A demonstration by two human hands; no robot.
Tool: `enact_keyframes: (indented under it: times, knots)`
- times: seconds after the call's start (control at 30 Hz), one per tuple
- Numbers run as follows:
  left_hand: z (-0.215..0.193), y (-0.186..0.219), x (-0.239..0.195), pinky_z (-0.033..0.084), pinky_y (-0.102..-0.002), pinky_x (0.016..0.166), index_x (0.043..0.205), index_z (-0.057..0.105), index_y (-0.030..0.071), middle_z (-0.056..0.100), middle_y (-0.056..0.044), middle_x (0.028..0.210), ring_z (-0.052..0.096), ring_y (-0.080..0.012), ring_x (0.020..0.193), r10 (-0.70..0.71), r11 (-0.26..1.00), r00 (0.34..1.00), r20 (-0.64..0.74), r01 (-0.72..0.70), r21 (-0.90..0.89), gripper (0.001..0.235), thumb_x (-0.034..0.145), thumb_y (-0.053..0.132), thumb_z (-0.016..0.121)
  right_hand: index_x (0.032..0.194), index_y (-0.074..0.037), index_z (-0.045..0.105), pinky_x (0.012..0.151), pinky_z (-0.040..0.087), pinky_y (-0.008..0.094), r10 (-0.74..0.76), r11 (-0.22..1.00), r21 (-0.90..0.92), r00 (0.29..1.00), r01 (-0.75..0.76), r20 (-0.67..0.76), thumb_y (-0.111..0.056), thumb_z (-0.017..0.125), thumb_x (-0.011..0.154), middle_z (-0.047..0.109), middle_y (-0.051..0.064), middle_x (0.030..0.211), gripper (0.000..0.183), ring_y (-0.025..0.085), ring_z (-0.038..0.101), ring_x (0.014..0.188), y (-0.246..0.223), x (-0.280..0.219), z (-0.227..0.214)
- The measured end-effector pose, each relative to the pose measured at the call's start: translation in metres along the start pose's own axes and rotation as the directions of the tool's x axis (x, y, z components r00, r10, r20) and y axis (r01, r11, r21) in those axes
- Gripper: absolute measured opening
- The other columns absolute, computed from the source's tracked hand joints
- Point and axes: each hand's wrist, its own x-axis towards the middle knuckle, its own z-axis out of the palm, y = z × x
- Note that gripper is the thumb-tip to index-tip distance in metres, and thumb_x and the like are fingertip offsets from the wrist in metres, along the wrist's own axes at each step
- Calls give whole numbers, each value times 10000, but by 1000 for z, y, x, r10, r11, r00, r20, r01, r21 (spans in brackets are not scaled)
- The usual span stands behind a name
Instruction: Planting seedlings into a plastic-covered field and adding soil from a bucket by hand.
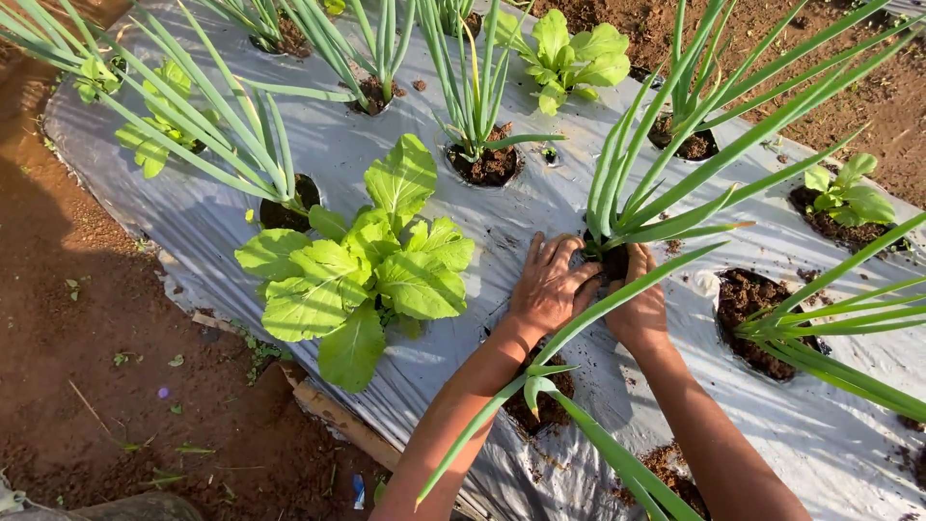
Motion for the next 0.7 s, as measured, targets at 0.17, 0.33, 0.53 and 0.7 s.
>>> enact_keyframes:
  times: [0.17, 0.33, 0.53, 0.7]
  knots:
    - [-5, 2, -1, 330, -610, 1217, 992, 738, 277, 601, -43, 1197, 585, -270, 1279, -56, 998, 997, 51, 57, -21, 289, 996, 475, 528, 1415, -113, 589, 993, 550, 582, -28, 995, -95, 995, 19, -93, -195, 735, 879, 560, 169, 1440, 561, 482, 602, 1248, -2, -14, -18]
    - [5, 0, -2, 347, -623, 1205, 1004, 723, 258, 573, -25, 1154, 589, -264, 1238, -25, 999, 999, -28, 24, -24, 236, 984, 438, 571, 1257, -119, 676, 843, 612, 499, -51, 998, -42, 980, 43, -192, -221, 784, 907, 736, 160, 1047, 380, 413, 731, 996, 18, -5, 5]
    - [-1, 2, -4, 386, -567, 1177, 1021, 682, 259, 556, -8, 1111, 582, -234, 1186, 1, 1000, 996, -88, -3, -14, 173, 960, 401, 604, 1165, -163, 740, 818, 616, 463, -45, 998, 46, 985, 53, -166, -185, 791, 896, 744, 90, 1054, 275, 361, 737, 974, -4, -5, -6]
    - [-6, 5, -1, 418, -533, 1158, 1000, 674, 228, 576, -22, 1122, 589, -236, 1154, 37, 999, 987, -160, -36, 8, 126, 951, 332, 623, 1187, -96, 709, 872, 625, 499, 43, 998, -45, 996, -47, -77, -355, 807, 897, 735, 175, 1039, 402, 398, 727, 1013, -28, -17, -17]
